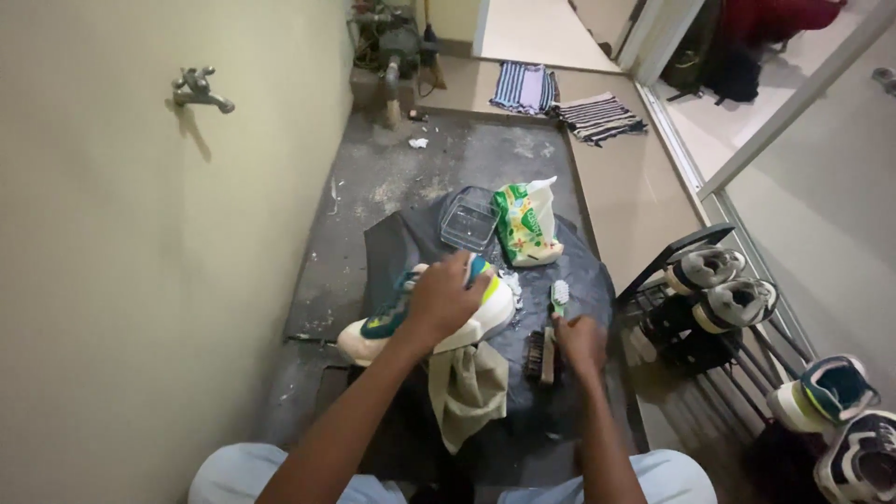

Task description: The person scrubs a white and teal sneaker with a green brush and wipes it with a cloth. They rotate the shoe to clean the sides, sole, and upper, then wipe the surface with a cloth.

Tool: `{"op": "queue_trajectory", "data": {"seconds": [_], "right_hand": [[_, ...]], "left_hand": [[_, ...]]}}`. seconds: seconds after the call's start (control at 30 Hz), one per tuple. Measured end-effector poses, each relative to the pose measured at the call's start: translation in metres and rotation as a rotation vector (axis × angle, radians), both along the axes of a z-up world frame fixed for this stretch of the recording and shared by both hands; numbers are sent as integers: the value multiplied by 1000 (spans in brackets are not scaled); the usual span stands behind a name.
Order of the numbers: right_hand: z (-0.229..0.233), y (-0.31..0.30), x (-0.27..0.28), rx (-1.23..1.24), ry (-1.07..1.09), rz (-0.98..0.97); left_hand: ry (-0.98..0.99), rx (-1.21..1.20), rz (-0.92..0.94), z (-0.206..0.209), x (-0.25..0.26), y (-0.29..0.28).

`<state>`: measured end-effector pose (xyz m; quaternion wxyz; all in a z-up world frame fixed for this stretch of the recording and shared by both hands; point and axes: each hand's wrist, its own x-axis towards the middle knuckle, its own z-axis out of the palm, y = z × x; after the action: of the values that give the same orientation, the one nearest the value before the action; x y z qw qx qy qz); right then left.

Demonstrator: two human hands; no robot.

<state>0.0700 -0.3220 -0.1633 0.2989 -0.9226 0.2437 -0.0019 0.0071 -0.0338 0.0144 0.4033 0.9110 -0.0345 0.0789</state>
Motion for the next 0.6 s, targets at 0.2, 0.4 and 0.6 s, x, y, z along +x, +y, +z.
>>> {"op": "queue_trajectory", "data": {"seconds": [0.2, 0.4, 0.6], "right_hand": [[-94, -44, 61, -1, -36, -64], [33, 7, -61, 669, -340, -201], [21, 93, -129, 654, -141, 17]], "left_hand": [[260, 103, -104, -33, 44, -23], [321, 67, -182, -28, 57, -27], [369, 76, -13, -14, 74, 0]]}}
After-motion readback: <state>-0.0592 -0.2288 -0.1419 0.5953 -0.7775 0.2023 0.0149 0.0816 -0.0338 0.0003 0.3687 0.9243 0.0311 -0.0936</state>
